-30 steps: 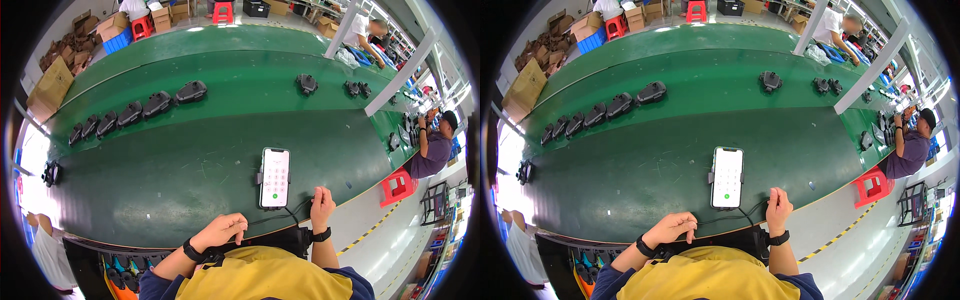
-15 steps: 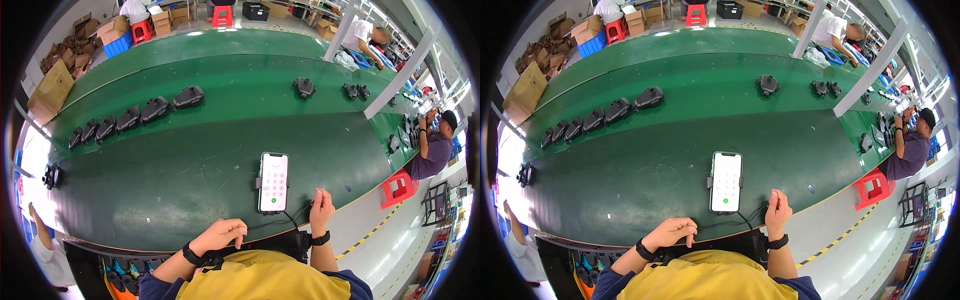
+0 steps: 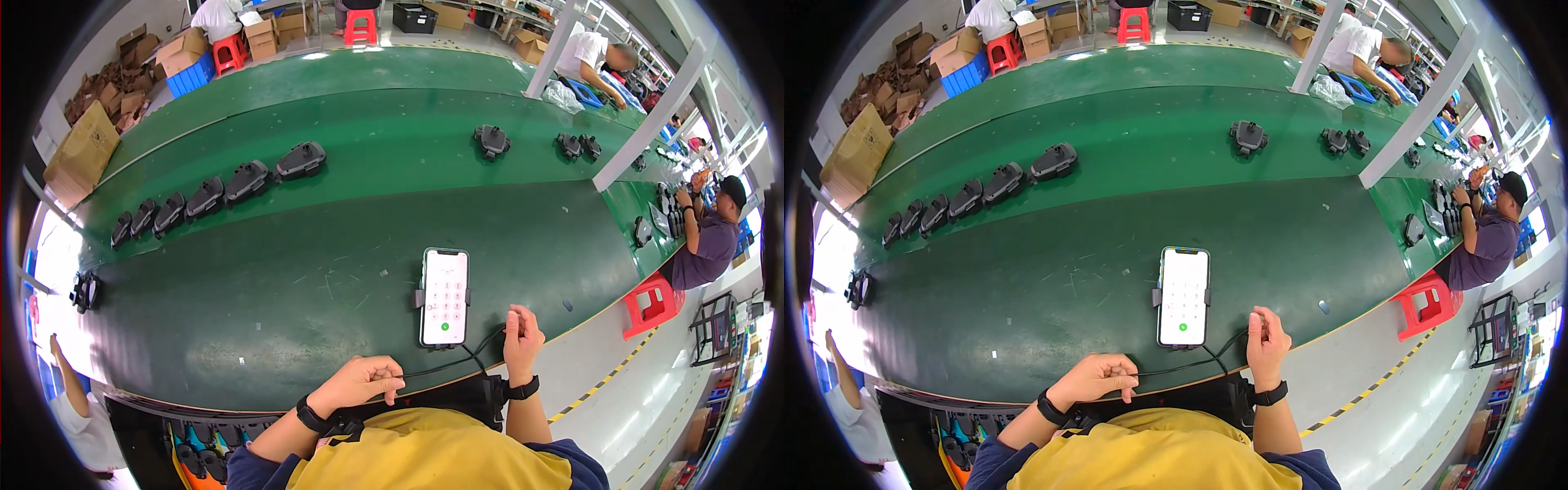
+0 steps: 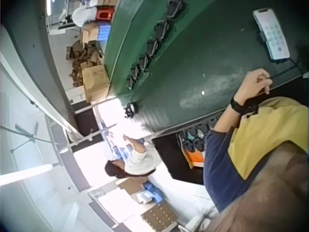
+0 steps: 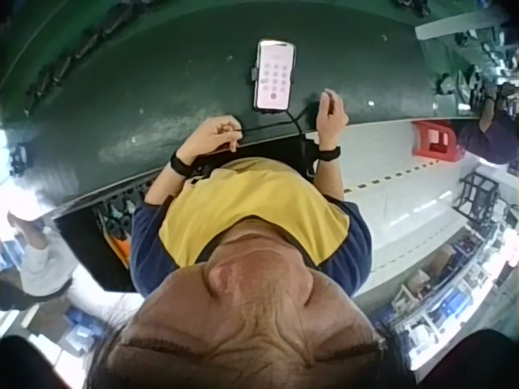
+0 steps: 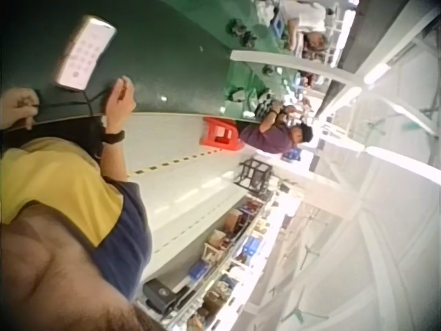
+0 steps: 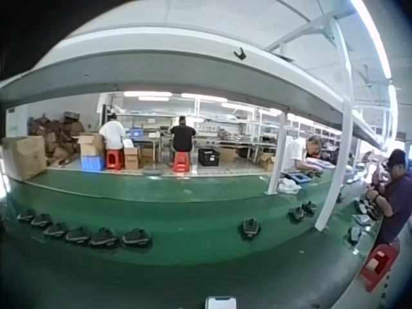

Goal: Assembling and testing car phone holders on an assembly line.

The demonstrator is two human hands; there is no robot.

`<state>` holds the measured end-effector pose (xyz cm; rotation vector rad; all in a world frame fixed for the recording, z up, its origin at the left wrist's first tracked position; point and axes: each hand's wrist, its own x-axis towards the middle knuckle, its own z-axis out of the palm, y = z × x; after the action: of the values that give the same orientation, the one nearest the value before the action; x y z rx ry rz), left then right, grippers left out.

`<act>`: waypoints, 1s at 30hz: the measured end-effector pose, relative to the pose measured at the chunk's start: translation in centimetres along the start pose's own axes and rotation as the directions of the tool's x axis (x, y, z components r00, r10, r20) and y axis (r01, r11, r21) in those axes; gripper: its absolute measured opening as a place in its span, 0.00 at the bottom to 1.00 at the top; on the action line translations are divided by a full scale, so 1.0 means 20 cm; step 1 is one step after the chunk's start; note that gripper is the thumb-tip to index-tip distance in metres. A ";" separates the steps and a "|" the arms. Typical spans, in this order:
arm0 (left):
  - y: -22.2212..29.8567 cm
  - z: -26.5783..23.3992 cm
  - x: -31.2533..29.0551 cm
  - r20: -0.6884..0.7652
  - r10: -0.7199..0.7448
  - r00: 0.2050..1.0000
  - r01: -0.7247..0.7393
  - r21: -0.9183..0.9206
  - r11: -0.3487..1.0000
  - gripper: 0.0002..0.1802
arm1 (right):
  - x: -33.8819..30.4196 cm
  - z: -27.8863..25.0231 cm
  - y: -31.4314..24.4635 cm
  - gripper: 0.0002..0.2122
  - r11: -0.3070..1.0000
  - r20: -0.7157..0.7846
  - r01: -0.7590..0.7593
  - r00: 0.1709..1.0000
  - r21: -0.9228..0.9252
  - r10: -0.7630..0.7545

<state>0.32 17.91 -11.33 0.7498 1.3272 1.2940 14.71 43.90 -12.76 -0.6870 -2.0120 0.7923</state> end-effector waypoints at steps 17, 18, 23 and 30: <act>0.00 0.02 0.02 -0.012 -0.002 1.000 0.002 -0.047 0.999 0.06 | 0.00 -0.01 0.00 0.09 0.993 -0.025 -0.063 0.997 0.100 0.066; 0.01 0.02 0.03 -0.016 0.002 1.000 -0.002 -0.039 0.999 0.07 | 0.02 0.01 0.00 0.09 0.993 -0.041 -0.042 0.998 0.107 0.047; 0.04 0.03 0.03 -0.032 0.006 0.999 -0.007 -0.045 0.999 0.09 | -0.01 0.00 0.06 0.10 0.993 -0.093 0.015 0.996 0.119 -0.003; 0.04 0.03 0.03 -0.025 0.001 1.000 -0.001 -0.028 1.000 0.09 | -0.01 0.01 0.05 0.12 0.975 -0.130 -0.015 0.990 0.224 0.045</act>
<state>0.54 18.79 -10.62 0.7173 1.3262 1.3239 14.93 44.37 -13.71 -0.6248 -1.7627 0.9471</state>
